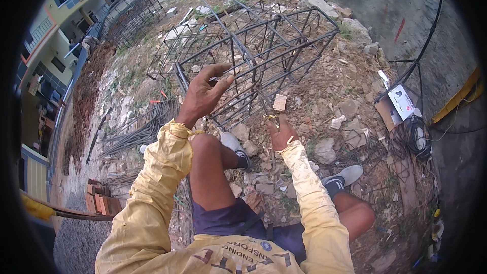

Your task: The person sits on the ground and assembles a rectangular metal frame by hand, bending and twisting wire ties to secure the joints. The person repeatedly adjusts the frame and ties additional wires to reinforce the structure.

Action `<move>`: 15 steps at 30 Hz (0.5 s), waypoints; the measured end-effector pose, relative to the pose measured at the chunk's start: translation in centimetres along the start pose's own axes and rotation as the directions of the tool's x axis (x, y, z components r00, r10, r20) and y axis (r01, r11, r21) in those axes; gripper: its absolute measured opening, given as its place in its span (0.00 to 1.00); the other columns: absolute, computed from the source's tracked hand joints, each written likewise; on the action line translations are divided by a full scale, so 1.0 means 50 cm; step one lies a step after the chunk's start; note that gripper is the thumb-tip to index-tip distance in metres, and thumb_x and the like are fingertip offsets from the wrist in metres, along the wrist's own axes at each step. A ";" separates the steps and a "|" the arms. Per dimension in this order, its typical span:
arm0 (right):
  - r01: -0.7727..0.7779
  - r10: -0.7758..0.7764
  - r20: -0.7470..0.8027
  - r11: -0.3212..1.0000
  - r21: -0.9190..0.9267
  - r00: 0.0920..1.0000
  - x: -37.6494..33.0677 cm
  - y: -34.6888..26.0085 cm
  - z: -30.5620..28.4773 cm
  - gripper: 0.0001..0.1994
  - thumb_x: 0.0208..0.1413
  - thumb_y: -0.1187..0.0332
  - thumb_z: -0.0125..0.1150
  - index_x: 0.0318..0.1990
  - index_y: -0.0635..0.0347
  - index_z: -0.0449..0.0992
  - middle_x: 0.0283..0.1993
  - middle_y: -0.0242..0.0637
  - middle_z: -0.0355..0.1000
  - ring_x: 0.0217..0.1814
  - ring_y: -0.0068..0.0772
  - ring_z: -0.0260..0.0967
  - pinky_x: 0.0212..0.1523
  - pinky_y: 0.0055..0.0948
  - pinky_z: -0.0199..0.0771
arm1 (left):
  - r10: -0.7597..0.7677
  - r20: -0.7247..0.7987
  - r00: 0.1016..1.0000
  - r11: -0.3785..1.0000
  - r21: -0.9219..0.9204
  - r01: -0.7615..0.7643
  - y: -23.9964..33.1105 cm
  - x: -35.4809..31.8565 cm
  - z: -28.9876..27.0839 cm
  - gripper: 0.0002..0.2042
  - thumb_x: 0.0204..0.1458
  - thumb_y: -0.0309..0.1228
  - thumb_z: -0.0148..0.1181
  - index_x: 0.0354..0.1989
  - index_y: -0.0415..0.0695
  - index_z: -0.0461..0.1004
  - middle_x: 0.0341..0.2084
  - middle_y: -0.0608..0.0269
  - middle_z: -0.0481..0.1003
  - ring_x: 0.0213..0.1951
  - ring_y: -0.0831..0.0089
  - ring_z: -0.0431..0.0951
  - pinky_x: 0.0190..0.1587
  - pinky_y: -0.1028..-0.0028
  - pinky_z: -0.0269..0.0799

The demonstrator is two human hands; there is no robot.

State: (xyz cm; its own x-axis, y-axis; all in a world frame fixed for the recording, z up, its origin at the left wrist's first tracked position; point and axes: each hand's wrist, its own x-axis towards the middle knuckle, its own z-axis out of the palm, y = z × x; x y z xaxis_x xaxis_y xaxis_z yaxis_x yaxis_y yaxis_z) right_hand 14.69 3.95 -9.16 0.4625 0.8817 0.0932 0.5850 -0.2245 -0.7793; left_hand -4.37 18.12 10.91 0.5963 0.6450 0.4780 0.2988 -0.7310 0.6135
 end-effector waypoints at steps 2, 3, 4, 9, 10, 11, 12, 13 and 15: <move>0.164 -0.163 -0.098 0.986 0.002 0.982 0.020 0.055 -0.005 0.28 0.64 0.43 0.49 0.53 0.62 0.74 0.35 0.44 0.76 0.32 0.48 0.74 0.32 0.39 0.72 | -0.001 -0.030 1.000 0.990 -0.144 -0.003 0.028 -0.005 -0.014 0.18 0.59 0.39 0.62 0.52 0.41 0.76 0.46 0.57 0.77 0.48 0.68 0.77 0.50 0.69 0.73; -0.036 0.022 0.066 0.975 0.221 0.998 0.019 0.036 -0.019 0.28 0.64 0.43 0.49 0.53 0.61 0.73 0.33 0.39 0.73 0.27 0.39 0.70 0.27 0.35 0.67 | -0.014 -0.048 0.999 0.978 -0.207 0.004 0.026 -0.021 -0.023 0.17 0.59 0.38 0.62 0.52 0.41 0.76 0.46 0.58 0.77 0.48 0.69 0.77 0.50 0.70 0.73; -0.265 0.170 0.261 0.883 0.389 0.950 0.019 0.021 -0.043 0.28 0.64 0.42 0.49 0.53 0.60 0.73 0.30 0.33 0.71 0.23 0.31 0.65 0.21 0.30 0.62 | -0.050 -0.123 0.991 0.952 -0.306 0.009 0.012 -0.049 -0.037 0.15 0.61 0.35 0.59 0.52 0.40 0.75 0.45 0.60 0.77 0.47 0.73 0.77 0.49 0.72 0.73; -0.560 0.222 0.540 0.559 0.612 0.812 0.016 0.012 -0.072 0.29 0.65 0.41 0.46 0.54 0.58 0.73 0.26 0.25 0.64 0.16 0.16 0.52 0.14 0.21 0.50 | -0.464 -0.553 0.692 0.813 -0.576 0.085 -0.101 -0.149 -0.081 0.17 0.63 0.39 0.55 0.53 0.41 0.71 0.46 0.62 0.74 0.46 0.75 0.72 0.44 0.72 0.70; -0.558 0.198 0.552 0.550 0.622 0.810 0.017 0.016 -0.075 0.29 0.65 0.41 0.45 0.54 0.59 0.73 0.26 0.27 0.65 0.16 0.17 0.55 0.14 0.22 0.52 | -0.648 -0.435 0.626 0.686 -0.690 0.231 -0.152 -0.166 -0.075 0.22 0.62 0.44 0.54 0.58 0.41 0.67 0.52 0.58 0.72 0.53 0.70 0.70 0.49 0.67 0.69; -0.536 0.234 0.518 0.621 0.572 0.823 0.020 0.011 -0.068 0.29 0.65 0.41 0.45 0.54 0.59 0.73 0.27 0.28 0.68 0.18 0.19 0.59 0.15 0.23 0.56 | -0.797 -0.301 0.523 0.528 -0.769 0.361 -0.209 -0.186 -0.067 0.28 0.62 0.49 0.53 0.62 0.41 0.64 0.58 0.53 0.69 0.59 0.64 0.68 0.55 0.61 0.68; -0.513 0.252 0.493 0.686 0.516 0.833 0.023 -0.006 -0.050 0.29 0.66 0.41 0.44 0.54 0.60 0.73 0.29 0.30 0.70 0.20 0.21 0.64 0.16 0.25 0.60 | -0.857 -0.170 0.486 0.401 -0.812 0.423 -0.300 -0.221 -0.049 0.33 0.61 0.53 0.51 0.66 0.42 0.59 0.63 0.52 0.63 0.63 0.61 0.63 0.58 0.56 0.64; -0.492 0.284 0.453 0.744 0.451 0.845 0.025 -0.003 -0.043 0.29 0.66 0.42 0.44 0.54 0.60 0.73 0.30 0.32 0.72 0.23 0.22 0.69 0.16 0.27 0.64 | -0.908 -0.041 0.417 0.250 -0.852 0.461 -0.333 -0.231 -0.017 0.36 0.60 0.55 0.50 0.69 0.43 0.54 0.66 0.51 0.57 0.66 0.58 0.59 0.61 0.53 0.60; -0.263 0.229 0.189 0.947 0.183 0.955 0.037 0.032 -0.031 0.27 0.68 0.45 0.41 0.47 0.63 0.73 0.32 0.41 0.75 0.27 0.29 0.76 0.21 0.35 0.71 | -0.948 0.210 0.237 -0.077 -0.879 0.471 -0.351 -0.230 0.060 0.40 0.60 0.58 0.48 0.73 0.44 0.47 0.71 0.49 0.48 0.69 0.52 0.53 0.65 0.49 0.55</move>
State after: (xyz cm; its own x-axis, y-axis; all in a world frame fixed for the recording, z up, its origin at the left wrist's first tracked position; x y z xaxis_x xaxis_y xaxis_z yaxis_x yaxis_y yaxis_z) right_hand 17.51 4.57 -9.25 0.4499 0.8688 -0.2065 0.3100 -0.3689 -0.8763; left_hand -14.26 22.88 -7.25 0.0148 0.7993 -0.6007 -0.3974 0.5560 0.7300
